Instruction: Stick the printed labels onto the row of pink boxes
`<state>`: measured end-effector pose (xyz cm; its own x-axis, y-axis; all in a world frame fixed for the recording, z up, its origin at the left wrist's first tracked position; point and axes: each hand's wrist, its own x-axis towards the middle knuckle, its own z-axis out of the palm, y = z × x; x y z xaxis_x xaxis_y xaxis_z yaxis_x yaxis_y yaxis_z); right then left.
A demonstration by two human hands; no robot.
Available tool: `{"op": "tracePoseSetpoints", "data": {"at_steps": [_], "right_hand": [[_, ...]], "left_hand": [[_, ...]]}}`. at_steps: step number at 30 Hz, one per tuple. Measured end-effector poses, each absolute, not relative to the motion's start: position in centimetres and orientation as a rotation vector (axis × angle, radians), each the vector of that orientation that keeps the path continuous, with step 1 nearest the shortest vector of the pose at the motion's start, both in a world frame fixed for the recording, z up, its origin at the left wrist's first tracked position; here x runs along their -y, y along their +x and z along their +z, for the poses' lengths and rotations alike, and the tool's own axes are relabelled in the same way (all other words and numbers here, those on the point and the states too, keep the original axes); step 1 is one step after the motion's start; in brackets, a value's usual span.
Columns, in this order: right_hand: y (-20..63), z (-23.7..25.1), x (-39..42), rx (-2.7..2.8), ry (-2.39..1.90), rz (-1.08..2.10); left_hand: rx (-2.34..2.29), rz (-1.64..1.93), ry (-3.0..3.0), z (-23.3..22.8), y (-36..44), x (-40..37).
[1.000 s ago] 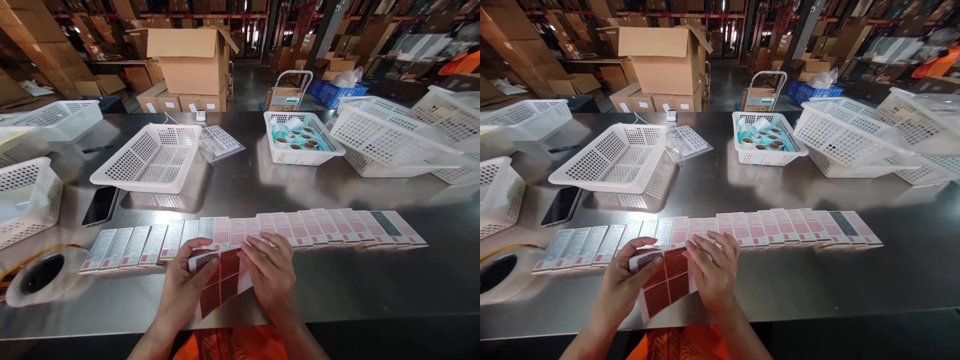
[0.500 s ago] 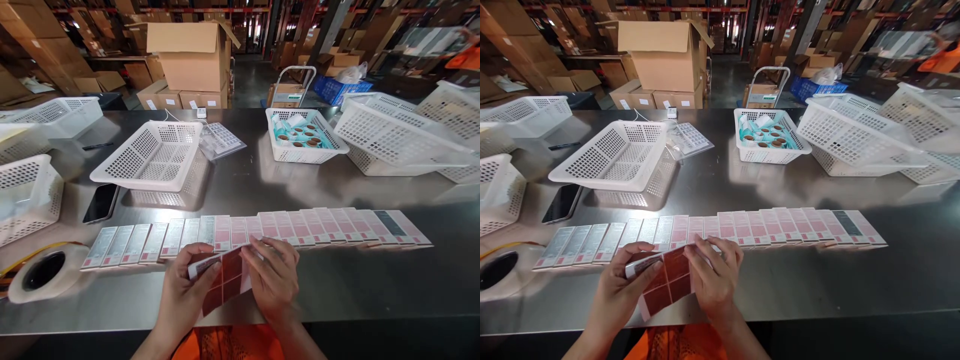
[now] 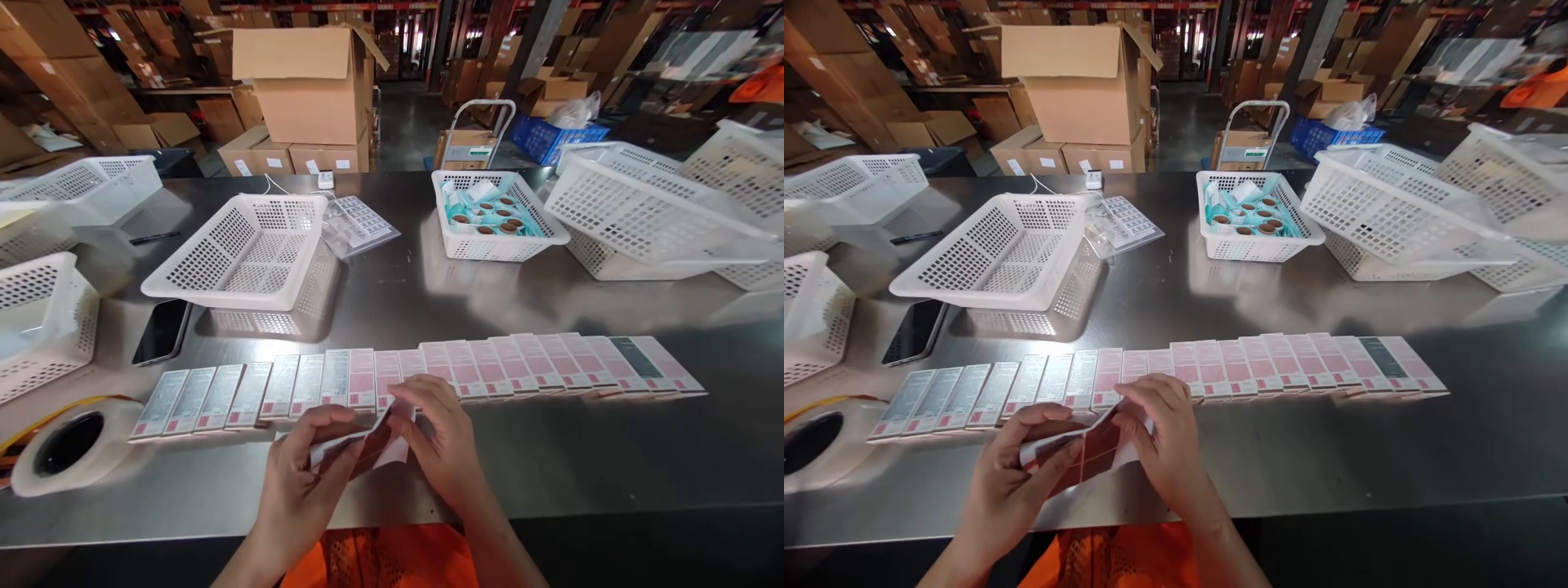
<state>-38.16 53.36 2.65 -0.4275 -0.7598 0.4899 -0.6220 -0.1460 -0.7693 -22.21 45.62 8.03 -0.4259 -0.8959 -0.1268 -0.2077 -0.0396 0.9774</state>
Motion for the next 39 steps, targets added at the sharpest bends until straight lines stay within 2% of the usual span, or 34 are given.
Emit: {"op": "tracePoseSetpoints", "data": {"at_steps": [7,13,18,24,28,33,36,39], "right_hand": [[-39.0,2.8,-53.9,-1.712,-1.704,-1.557],[-38.9,3.0,-54.0,-1.790,-1.743,-1.573],[-38.5,3.3,-54.0,-1.915,-1.713,-1.680],[-38.0,3.7,-54.0,-2.009,-1.663,-1.647],[-37.6,3.7,-54.0,-2.164,-1.775,-1.670],[-36.3,3.4,-54.6,-2.348,-2.162,-1.392],[-35.6,3.4,-55.9,-2.166,-2.381,-1.168],[-35.6,3.6,-57.9,-1.860,-2.376,-1.162]], "left_hand": [[1.651,-1.520,1.342,8.0,-21.9,-44.7],[1.560,-1.603,1.381,8.4,-22.2,-44.8],[1.594,-1.557,1.381,8.6,-22.2,-45.0],[1.581,-1.524,1.365,8.1,-22.1,-45.2],[1.545,-1.540,1.347,8.1,-22.2,-45.3],[1.404,-1.606,1.261,7.0,-22.3,-43.9],[1.328,-1.676,1.248,5.5,-21.8,-41.9],[1.224,-1.792,1.239,4.5,-20.7,-39.5]]}}
